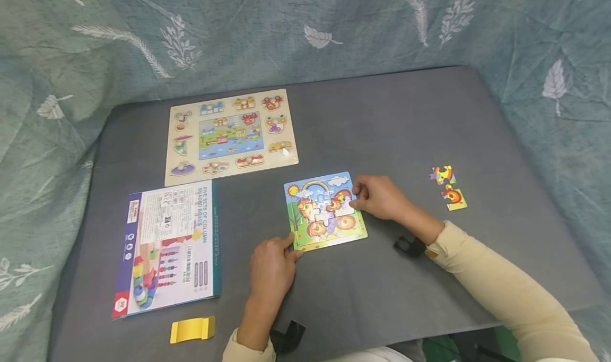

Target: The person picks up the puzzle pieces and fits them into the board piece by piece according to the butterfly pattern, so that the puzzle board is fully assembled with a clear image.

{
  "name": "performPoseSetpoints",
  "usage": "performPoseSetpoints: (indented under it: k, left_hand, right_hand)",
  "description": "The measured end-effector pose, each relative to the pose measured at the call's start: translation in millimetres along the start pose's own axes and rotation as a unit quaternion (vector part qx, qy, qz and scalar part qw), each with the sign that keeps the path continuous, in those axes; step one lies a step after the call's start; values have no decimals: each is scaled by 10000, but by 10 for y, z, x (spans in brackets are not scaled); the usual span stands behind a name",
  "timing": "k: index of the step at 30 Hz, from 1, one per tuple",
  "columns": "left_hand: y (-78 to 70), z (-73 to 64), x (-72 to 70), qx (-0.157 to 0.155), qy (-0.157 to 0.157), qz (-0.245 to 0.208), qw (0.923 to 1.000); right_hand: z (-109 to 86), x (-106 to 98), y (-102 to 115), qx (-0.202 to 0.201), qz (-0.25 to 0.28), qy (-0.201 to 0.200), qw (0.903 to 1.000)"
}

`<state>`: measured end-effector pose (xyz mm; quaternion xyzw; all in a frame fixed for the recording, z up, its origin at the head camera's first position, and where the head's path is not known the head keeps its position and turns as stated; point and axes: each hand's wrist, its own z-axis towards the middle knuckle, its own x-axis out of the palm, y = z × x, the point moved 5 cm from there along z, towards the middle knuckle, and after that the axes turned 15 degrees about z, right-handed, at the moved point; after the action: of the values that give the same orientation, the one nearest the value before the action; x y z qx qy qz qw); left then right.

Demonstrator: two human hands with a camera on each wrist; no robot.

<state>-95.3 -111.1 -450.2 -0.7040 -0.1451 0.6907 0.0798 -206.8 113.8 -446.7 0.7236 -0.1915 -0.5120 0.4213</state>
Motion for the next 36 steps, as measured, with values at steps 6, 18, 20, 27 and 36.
performPoseSetpoints:
  k: [6, 18, 20, 27, 36]
  left_hand:
    - [-11, 6, 0, -41, 17, 43, 10000]
    - [-13, 8, 3, -114, 171, 7, 9998]
    - [-16, 8, 0, -104, 168, 24, 9998]
    - [-20, 11, -1, -87, 195, 179, 9996]
    - [-89, 11, -41, 127, 65, 545, 9984]
  right_hand:
    - [10, -7, 4, 84, 168, 120, 9998]
    - [38, 42, 89, 185, -140, 496, 9985]
    - [51, 33, 102, 269, -26, 555, 9981]
    - [111, 39, 195, 613, 499, 651, 9947]
    - [87, 124, 275, 208, 290, 240, 9991]
